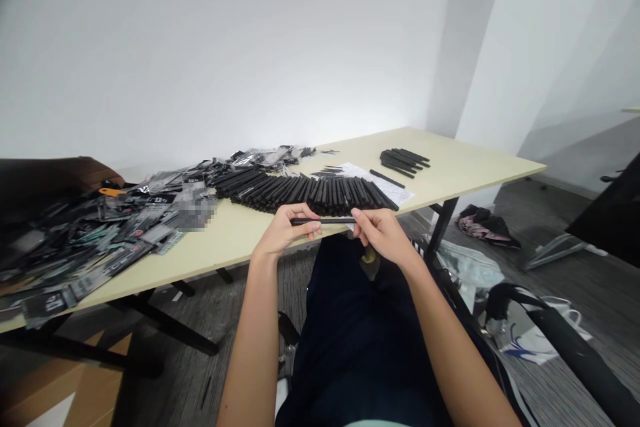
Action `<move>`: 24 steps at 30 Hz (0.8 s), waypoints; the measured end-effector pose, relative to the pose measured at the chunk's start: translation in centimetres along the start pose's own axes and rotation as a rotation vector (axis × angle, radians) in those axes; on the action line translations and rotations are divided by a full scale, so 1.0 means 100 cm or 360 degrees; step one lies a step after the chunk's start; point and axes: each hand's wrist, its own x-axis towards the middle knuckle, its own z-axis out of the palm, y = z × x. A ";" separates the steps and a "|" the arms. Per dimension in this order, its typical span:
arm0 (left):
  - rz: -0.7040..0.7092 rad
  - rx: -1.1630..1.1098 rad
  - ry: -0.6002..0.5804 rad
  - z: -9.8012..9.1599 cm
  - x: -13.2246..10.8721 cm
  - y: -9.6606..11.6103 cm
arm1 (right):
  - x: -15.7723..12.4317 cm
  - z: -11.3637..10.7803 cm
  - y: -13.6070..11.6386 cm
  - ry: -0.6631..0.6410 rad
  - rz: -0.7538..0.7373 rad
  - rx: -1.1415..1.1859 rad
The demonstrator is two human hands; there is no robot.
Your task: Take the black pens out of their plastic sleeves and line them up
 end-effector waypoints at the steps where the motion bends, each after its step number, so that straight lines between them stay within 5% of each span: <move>1: 0.0000 -0.0001 0.0009 0.000 0.000 0.000 | 0.000 0.001 0.001 0.0001 0.0019 0.0001; 24: 0.0046 -0.0057 0.0046 0.002 0.001 -0.001 | 0.003 0.007 0.008 0.0170 -0.0062 0.0098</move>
